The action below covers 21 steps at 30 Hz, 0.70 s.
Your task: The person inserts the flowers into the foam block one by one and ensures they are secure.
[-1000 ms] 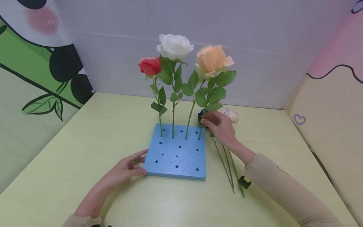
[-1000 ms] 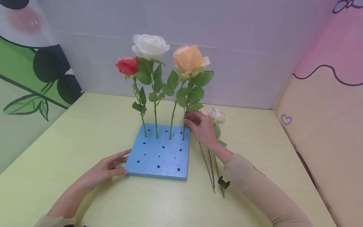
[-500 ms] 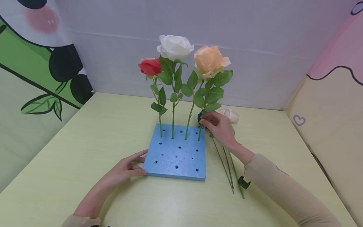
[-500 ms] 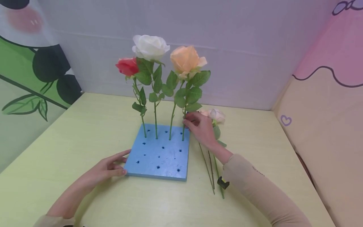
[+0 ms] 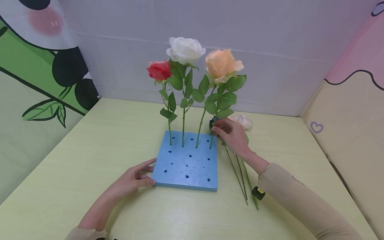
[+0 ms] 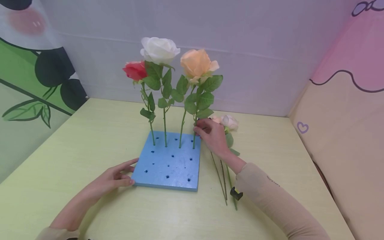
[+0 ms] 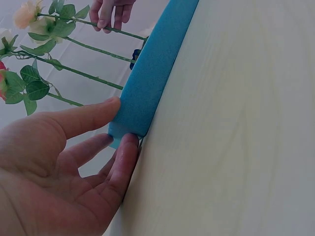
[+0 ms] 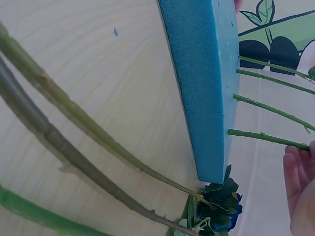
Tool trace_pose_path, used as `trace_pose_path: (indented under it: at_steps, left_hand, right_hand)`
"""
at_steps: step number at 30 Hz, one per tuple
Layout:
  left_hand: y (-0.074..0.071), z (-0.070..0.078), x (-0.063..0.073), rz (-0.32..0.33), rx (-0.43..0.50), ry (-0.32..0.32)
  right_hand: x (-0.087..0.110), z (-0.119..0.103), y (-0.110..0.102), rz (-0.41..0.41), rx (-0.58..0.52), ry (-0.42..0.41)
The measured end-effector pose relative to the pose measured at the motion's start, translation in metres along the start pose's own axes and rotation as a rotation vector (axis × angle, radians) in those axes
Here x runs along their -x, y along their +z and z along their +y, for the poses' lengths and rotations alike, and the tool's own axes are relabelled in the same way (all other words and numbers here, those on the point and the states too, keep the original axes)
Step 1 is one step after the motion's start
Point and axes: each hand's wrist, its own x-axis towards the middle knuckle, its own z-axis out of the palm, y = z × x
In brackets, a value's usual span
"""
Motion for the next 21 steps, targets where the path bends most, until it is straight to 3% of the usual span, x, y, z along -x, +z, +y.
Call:
trace_pose_path:
  at_steps: [21]
  left_hand:
    - [0.0005,0.0023,0.0014,0.005,-0.003,-0.011]
  right_hand:
    - [0.0025,0.0024,0.0008,0.002,-0.008,-0.045]
